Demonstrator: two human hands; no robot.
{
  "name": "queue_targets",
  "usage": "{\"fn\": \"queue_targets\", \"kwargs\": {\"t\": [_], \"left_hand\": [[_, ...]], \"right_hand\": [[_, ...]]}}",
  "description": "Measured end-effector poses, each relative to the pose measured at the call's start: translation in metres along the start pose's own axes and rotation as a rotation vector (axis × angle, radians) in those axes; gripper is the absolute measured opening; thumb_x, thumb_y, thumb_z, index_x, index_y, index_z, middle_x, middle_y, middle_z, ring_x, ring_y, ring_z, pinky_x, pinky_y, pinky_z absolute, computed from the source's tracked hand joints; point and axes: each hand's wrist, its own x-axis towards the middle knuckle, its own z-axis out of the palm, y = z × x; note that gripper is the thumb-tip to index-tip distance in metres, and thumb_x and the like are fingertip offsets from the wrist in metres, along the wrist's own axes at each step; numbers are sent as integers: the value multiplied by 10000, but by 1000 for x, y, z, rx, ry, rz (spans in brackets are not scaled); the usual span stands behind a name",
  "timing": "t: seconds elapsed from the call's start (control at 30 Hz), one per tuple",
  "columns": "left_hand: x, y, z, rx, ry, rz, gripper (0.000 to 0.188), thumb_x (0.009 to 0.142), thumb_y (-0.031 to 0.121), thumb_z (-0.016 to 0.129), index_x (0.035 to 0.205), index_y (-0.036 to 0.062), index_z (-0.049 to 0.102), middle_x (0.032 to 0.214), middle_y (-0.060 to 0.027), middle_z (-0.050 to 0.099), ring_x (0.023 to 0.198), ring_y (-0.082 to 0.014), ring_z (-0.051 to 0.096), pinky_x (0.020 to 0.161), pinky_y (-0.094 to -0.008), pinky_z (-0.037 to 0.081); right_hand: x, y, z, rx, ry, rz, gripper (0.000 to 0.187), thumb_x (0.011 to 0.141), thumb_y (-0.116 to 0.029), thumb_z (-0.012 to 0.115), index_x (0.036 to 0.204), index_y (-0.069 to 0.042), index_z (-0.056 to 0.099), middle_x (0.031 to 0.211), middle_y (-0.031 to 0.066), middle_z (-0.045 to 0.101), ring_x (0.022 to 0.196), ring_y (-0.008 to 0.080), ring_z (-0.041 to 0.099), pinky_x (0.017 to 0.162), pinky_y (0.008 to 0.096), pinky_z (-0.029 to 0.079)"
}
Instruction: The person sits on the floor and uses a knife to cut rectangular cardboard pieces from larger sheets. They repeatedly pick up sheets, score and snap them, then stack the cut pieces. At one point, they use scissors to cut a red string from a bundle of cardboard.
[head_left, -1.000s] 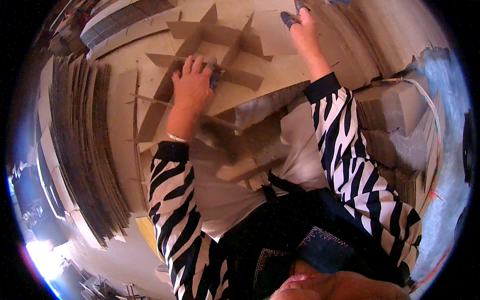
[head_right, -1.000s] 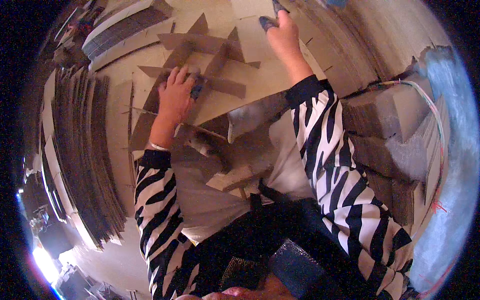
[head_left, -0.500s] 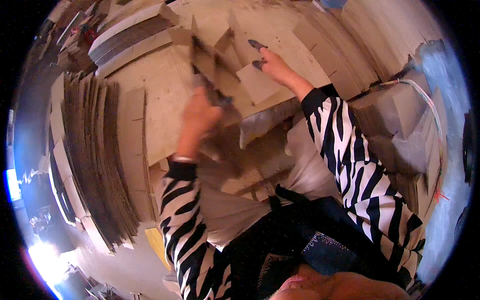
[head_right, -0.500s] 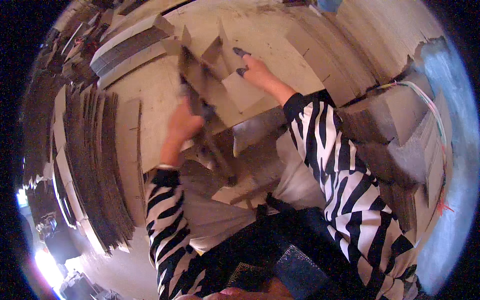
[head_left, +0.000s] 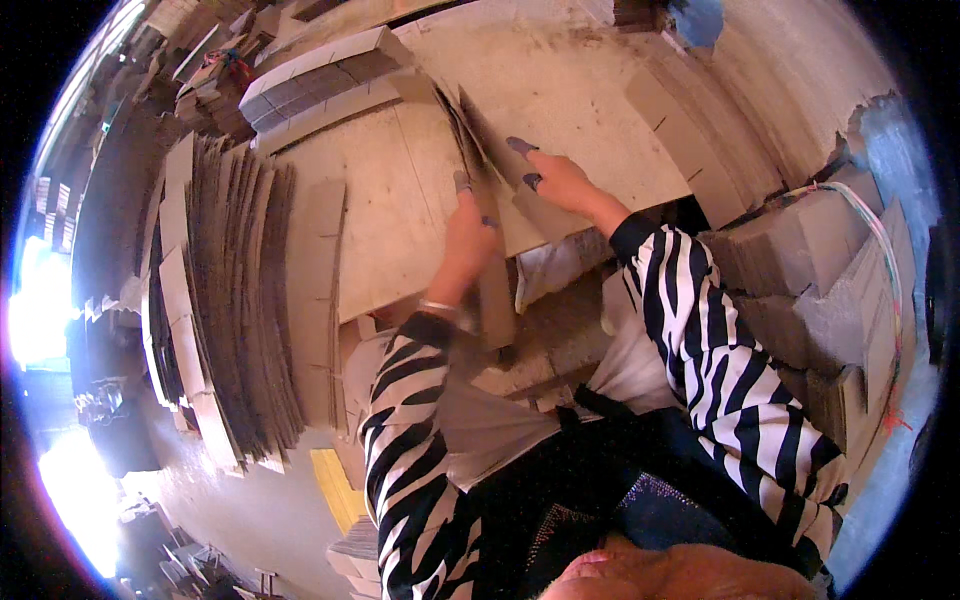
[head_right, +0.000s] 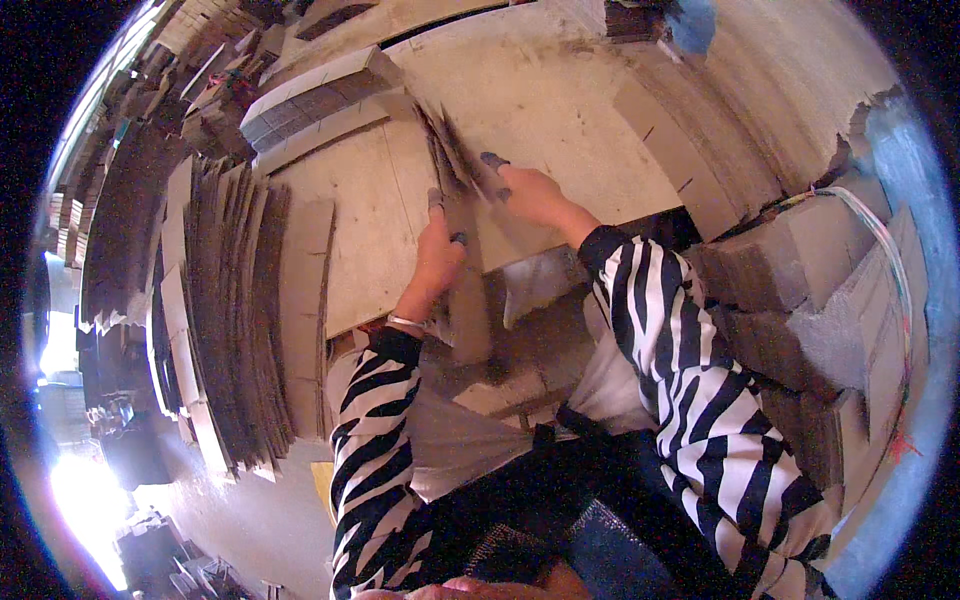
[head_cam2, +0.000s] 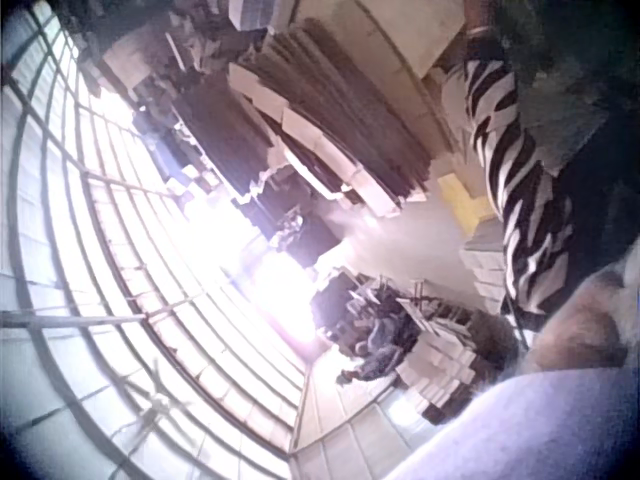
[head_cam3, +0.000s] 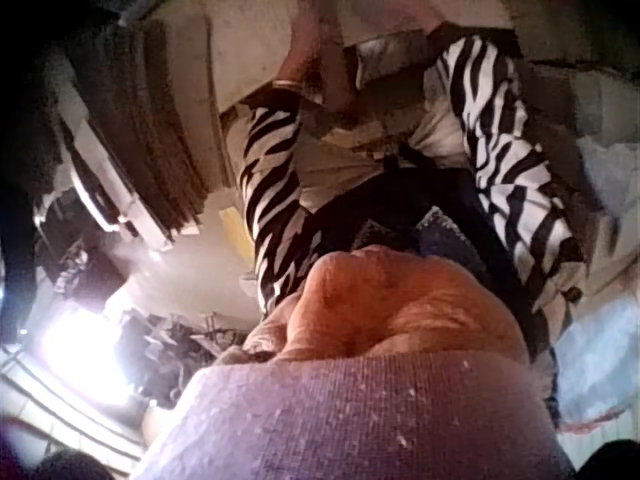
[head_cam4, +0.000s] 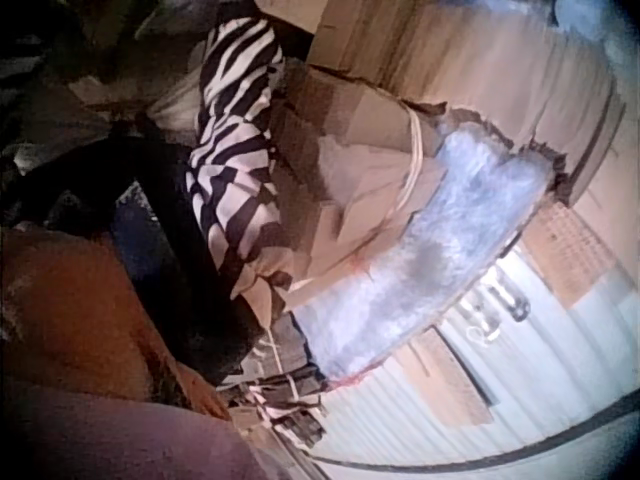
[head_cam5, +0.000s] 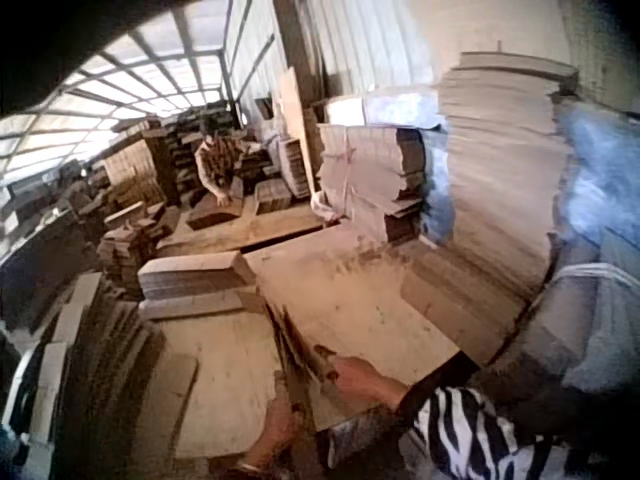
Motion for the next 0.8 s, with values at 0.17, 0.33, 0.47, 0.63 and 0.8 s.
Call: {"fn": "queue_targets", "kwargs": {"t": [0.17, 0.33, 0.47, 0.63, 0.8], "left_hand": [[-23, -13, -98, -136, 345, 234, 678, 750, -51, 476, 1417, -10, 356, 1162, -296, 572, 1095, -395, 569, 946, -422, 438], [-84, 53, -275, 594, 742, 213, 435, 710, -70, 458, 1121, 33, 553, 927, -231, 597, 831, -403, 606, 719, -435, 493], [-110, 13, -352, 1169, 851, 65, 484, 780, -40, 494, 1231, 132, 518, 1192, -175, 539, 1030, -413, 561, 836, -476, 488], [-146, -100, -378, 1311, 314, -514, 563, 783, 58, 581, 1319, 198, 486, 1283, -153, 503, 1170, -368, 519, 914, -493, 480], [-152, -101, -412, 1101, 328, -376, 529, 724, 69, 585, 1249, 121, 549, 1329, -149, 518, 1150, -379, 543, 947, -466, 452]], "right_hand": [[7, -2, -7, 253, 168, -39, 371, 846, -148, 586, 1191, -41, 497, 1018, 255, 615, 967, 379, 598, 819, 414, 467], [6, 6, -8, 204, 198, -119, 398, 848, -133, 583, 1229, -50, 499, 984, 252, 621, 933, 381, 601, 794, 414, 468], [-4, -24, -27, -6, 125, -45, 346, 816, -144, 603, 1144, -59, 535, 947, 225, 648, 924, 417, 611, 775, 493, 472], [-10, -39, -13, -263, 105, -115, 289, 803, -128, 613, 1081, -77, 552, 907, 189, 658, 901, 389, 630, 730, 495, 481], [-19, -32, -2, -397, -34, -147, 247, 782, -83, 605, 1024, -86, 555, 888, 165, 661, 888, 378, 637, 712, 498, 481]]}}
